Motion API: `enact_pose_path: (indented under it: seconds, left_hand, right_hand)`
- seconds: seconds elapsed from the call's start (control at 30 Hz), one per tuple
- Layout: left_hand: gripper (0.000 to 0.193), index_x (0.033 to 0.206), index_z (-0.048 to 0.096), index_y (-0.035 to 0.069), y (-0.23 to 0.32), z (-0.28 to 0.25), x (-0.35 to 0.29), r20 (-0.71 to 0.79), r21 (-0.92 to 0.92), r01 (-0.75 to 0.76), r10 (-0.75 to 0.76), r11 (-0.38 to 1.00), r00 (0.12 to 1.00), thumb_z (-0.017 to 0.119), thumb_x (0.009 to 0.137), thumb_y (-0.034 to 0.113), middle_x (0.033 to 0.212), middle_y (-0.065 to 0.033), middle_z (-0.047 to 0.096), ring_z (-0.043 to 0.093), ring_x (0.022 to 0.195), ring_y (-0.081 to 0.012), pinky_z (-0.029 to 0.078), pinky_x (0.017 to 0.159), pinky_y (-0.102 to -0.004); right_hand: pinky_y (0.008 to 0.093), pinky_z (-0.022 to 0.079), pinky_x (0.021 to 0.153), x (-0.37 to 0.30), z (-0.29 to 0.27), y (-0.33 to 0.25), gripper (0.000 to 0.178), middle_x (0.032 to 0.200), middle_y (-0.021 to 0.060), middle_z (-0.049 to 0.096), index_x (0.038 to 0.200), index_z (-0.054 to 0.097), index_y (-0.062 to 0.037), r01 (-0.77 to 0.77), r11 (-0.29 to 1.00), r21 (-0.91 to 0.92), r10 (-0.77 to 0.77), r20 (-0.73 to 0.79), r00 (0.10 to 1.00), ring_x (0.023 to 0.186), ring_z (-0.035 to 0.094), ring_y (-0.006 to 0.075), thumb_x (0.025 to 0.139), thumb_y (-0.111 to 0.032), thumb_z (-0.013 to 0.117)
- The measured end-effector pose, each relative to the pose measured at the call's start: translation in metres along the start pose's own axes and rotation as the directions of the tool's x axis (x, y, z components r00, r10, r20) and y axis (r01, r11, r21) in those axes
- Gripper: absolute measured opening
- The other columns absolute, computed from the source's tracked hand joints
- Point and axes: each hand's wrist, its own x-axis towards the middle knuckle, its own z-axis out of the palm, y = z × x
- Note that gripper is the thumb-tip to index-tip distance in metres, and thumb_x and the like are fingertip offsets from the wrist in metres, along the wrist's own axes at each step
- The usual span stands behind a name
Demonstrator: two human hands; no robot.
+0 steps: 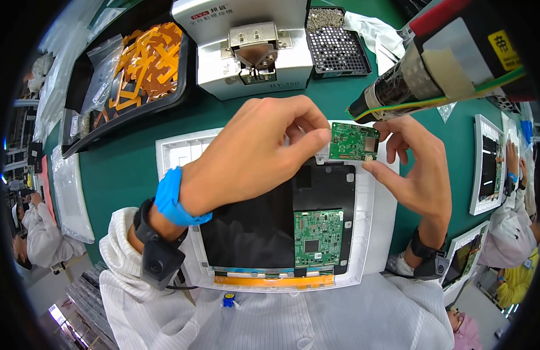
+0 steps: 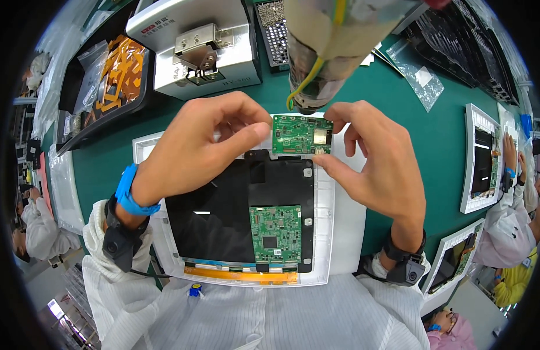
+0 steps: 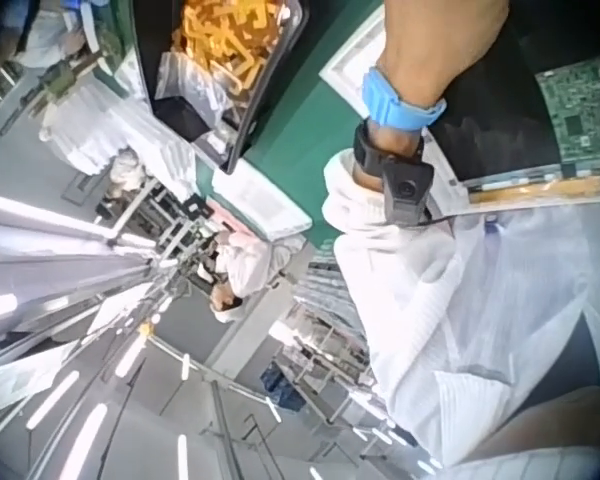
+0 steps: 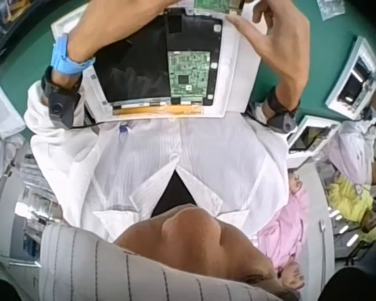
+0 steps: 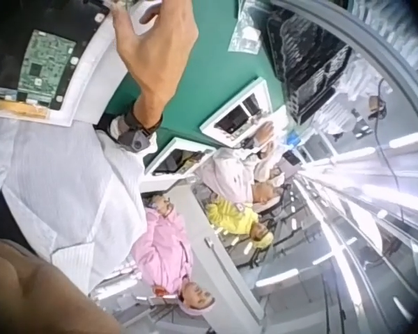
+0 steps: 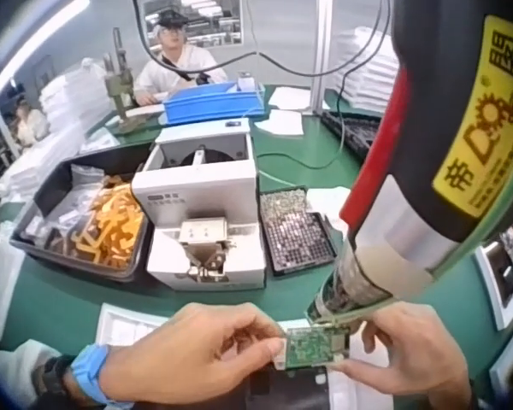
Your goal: The person positions a black panel and a circuit board onto a white frame and secures them with a power screwdriver. Then, they place a smaller circuit board onto the frame and drive more screws into it.
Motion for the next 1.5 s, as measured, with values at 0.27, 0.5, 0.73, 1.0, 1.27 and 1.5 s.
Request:
enact_pose_path:
  seconds: [0.27, 0.5, 0.73, 1.0, 1.27, 1.5]
  left_hand:
    - [0.031, 0.114, 0.071, 0.006, -0.012, -0.007, -0.024, 0.093, 0.701, -0.401, 0.482, 0.589, 0.871, 0.076, 0.083, 0.007, 0.121, -0.0109, 0.066, 0.062, 0.108, -0.0323, 0.049, 0.092, -0.0434]
    - [0.045, 0.13, 0.069, 0.014, -0.017, 0.002, -0.032, 0.187, 0.769, -0.371, 0.372, 0.521, 0.909, 0.075, 0.085, 0.021, 0.149, -0.0111, 0.053, 0.051, 0.131, -0.0339, 0.043, 0.106, -0.0477]
    - [0.049, 0.137, 0.065, 0.019, -0.017, 0.007, -0.03, 0.19, 0.806, -0.34, 0.333, 0.484, 0.924, 0.07, 0.091, 0.034, 0.156, -0.01, 0.046, 0.046, 0.136, -0.0338, 0.038, 0.111, -0.0487]
    - [0.052, 0.141, 0.063, 0.021, -0.016, 0.009, -0.025, 0.195, 0.807, -0.326, 0.299, 0.492, 0.934, 0.07, 0.091, 0.034, 0.158, -0.0099, 0.043, 0.044, 0.138, -0.0342, 0.036, 0.113, -0.0494]
    - [0.051, 0.142, 0.062, 0.022, -0.017, 0.01, -0.027, 0.198, 0.81, -0.32, 0.285, 0.49, 0.938, 0.069, 0.093, 0.034, 0.159, -0.0113, 0.042, 0.044, 0.139, -0.0348, 0.035, 0.114, -0.0507]
    - [0.052, 0.143, 0.061, 0.022, -0.017, 0.01, -0.026, 0.192, 0.812, -0.315, 0.286, 0.491, 0.939, 0.069, 0.092, 0.033, 0.159, -0.0112, 0.041, 0.044, 0.139, -0.0352, 0.035, 0.114, -0.0505]
  right_hand:
    - [0.0339, 0.046, 0.061, 0.002, 0.0, 0.003, 0.045, 0.091, 0.0074, 0.059, 0.112, 0.064, -0.0018, -0.015, 0.996, -0.083, 0.022, 0.089, 0.996, 0.066, 0.053, 0.0193, 0.072, -0.008, 0.083]
    - [0.0375, 0.049, 0.064, 0.001, 0.006, -0.001, 0.043, 0.097, 0.0098, 0.059, 0.113, 0.065, -0.0013, -0.076, 0.989, -0.126, 0.088, 0.092, 0.992, 0.072, 0.06, 0.0252, 0.074, -0.009, 0.083]
    - [0.0413, 0.051, 0.066, -0.007, 0.013, -0.007, 0.043, 0.101, 0.0117, 0.06, 0.114, 0.065, -0.0009, -0.064, 0.962, -0.266, 0.081, 0.052, 0.995, 0.079, 0.065, 0.0323, 0.076, -0.011, 0.083]
    - [0.0396, 0.051, 0.065, -0.01, 0.013, -0.008, 0.042, 0.101, 0.0107, 0.06, 0.116, 0.065, -0.003, -0.066, 0.966, -0.248, 0.075, 0.027, 0.997, 0.077, 0.064, 0.0301, 0.077, -0.009, 0.082]
    - [0.0385, 0.051, 0.063, -0.014, 0.01, -0.009, 0.03, 0.096, 0.0076, 0.061, 0.106, 0.068, -0.0055, -0.051, 0.976, -0.211, 0.056, 0.018, 0.998, 0.073, 0.064, 0.0281, 0.079, -0.007, 0.081]
    - [0.038, 0.052, 0.062, -0.015, 0.022, -0.004, 0.015, 0.091, 0.0058, 0.062, 0.096, 0.072, -0.0044, 0.022, 0.977, -0.212, -0.023, -0.001, 1.0, 0.071, 0.065, 0.0255, 0.082, -0.005, 0.077]
